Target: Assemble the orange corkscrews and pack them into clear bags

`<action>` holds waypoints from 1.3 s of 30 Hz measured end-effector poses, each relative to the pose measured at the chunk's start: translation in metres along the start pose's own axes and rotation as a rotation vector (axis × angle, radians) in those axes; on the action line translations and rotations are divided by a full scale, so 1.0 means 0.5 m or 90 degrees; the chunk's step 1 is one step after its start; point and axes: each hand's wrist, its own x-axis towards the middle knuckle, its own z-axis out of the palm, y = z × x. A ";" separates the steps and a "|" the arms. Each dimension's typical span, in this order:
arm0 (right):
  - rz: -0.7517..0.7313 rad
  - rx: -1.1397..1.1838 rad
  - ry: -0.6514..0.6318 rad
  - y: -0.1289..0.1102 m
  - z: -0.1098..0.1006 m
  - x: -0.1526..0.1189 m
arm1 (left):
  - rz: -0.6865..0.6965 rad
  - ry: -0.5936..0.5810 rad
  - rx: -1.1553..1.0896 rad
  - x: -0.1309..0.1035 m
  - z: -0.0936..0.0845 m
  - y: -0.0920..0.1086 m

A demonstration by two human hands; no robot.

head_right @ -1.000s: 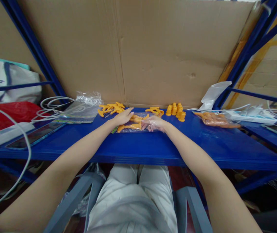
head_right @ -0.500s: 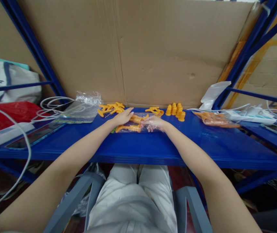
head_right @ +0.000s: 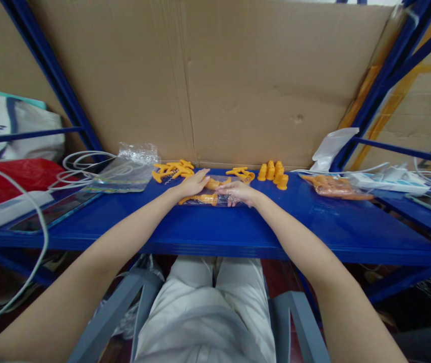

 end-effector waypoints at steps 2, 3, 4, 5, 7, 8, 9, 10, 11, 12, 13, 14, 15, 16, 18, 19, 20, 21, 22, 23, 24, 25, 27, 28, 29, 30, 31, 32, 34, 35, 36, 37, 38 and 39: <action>0.010 -0.011 0.005 -0.001 0.001 -0.002 | 0.001 -0.019 0.005 -0.004 0.000 0.008; 0.011 -0.014 0.002 -0.001 0.000 -0.002 | -0.001 -0.031 0.007 -0.008 -0.001 0.013; 0.010 -0.014 -0.003 0.001 -0.001 -0.002 | -0.007 -0.043 0.009 -0.011 -0.003 0.018; 0.005 -0.012 -0.010 0.002 -0.003 -0.001 | -0.015 -0.055 0.011 -0.015 -0.005 0.023; -0.014 0.000 -0.030 0.007 -0.007 0.000 | -0.022 -0.074 0.013 -0.021 -0.010 0.032; -0.021 0.007 -0.039 0.009 -0.009 0.001 | -0.019 -0.080 0.014 -0.023 -0.013 0.035; -0.025 0.012 -0.047 0.010 -0.011 0.002 | -0.011 -0.084 0.014 -0.025 -0.015 0.037; -0.024 0.015 -0.051 0.011 -0.012 0.003 | 0.001 -0.089 0.013 -0.025 -0.017 0.038; -0.021 0.015 -0.052 0.011 -0.013 0.004 | 0.013 -0.093 0.012 -0.025 -0.018 0.038; -0.015 0.014 -0.048 0.011 -0.014 0.004 | 0.023 -0.098 0.011 -0.024 -0.019 0.038; -0.008 0.012 -0.045 0.011 -0.015 0.005 | 0.033 -0.104 0.010 -0.023 -0.019 0.037; -0.001 0.011 -0.042 0.010 -0.015 0.006 | 0.043 -0.109 0.009 -0.022 -0.019 0.036; 0.005 0.012 -0.039 0.010 -0.016 0.006 | 0.052 -0.113 0.009 -0.021 -0.018 0.035; 0.008 0.015 -0.042 0.011 -0.016 0.007 | 0.062 -0.115 0.008 -0.020 -0.018 0.034; 0.007 0.025 -0.050 0.014 -0.018 0.010 | 0.086 -0.110 0.006 -0.019 -0.017 0.033; 0.001 0.030 -0.053 0.016 -0.020 0.011 | 0.094 -0.104 0.005 -0.020 -0.017 0.034; -0.004 0.035 -0.055 0.018 -0.021 0.012 | 0.097 -0.097 0.004 -0.022 -0.018 0.036; -0.007 0.040 -0.059 0.020 -0.022 0.013 | 0.099 -0.092 0.003 -0.024 -0.019 0.038; -0.006 0.043 -0.060 0.022 -0.024 0.014 | 0.099 -0.089 0.002 -0.026 -0.022 0.041; -0.003 0.046 -0.061 0.023 -0.024 0.015 | 0.098 -0.090 0.001 -0.029 -0.024 0.043; 0.002 0.049 -0.063 0.023 -0.025 0.016 | 0.096 -0.095 0.001 -0.031 -0.026 0.046; 0.007 0.052 -0.064 0.024 -0.025 0.016 | 0.096 -0.102 0.001 -0.034 -0.029 0.049; 0.011 0.053 -0.063 0.023 -0.025 0.016 | 0.098 -0.113 -0.001 -0.037 -0.032 0.051; 0.012 0.052 -0.064 0.022 -0.025 0.015 | 0.098 -0.116 -0.003 -0.037 -0.032 0.051; 0.014 0.052 -0.066 0.020 -0.024 0.015 | 0.100 -0.119 -0.006 -0.037 -0.032 0.050; 0.016 0.052 -0.068 0.019 -0.024 0.013 | 0.102 -0.122 -0.008 -0.037 -0.031 0.049; 0.018 0.054 -0.070 0.016 -0.025 0.012 | 0.102 -0.124 -0.009 -0.036 -0.030 0.047; 0.020 0.057 -0.071 0.014 -0.027 0.010 | 0.100 -0.126 -0.010 -0.035 -0.029 0.046; 0.018 0.059 -0.057 0.008 -0.035 0.005 | 0.092 -0.127 -0.011 -0.033 -0.026 0.046; 0.014 0.054 -0.042 0.005 -0.042 0.003 | 0.088 -0.126 -0.012 -0.033 -0.025 0.046; 0.007 0.046 -0.017 0.004 -0.051 0.001 | 0.083 -0.125 -0.013 -0.032 -0.025 0.047; 0.001 0.034 0.006 0.003 -0.063 0.001 | 0.080 -0.127 -0.013 -0.032 -0.024 0.048; -0.008 0.022 0.038 0.005 -0.076 0.002 | 0.077 -0.131 -0.013 -0.031 -0.024 0.049; -0.022 0.012 0.076 0.008 -0.090 0.004 | 0.074 -0.135 -0.013 -0.031 -0.025 0.050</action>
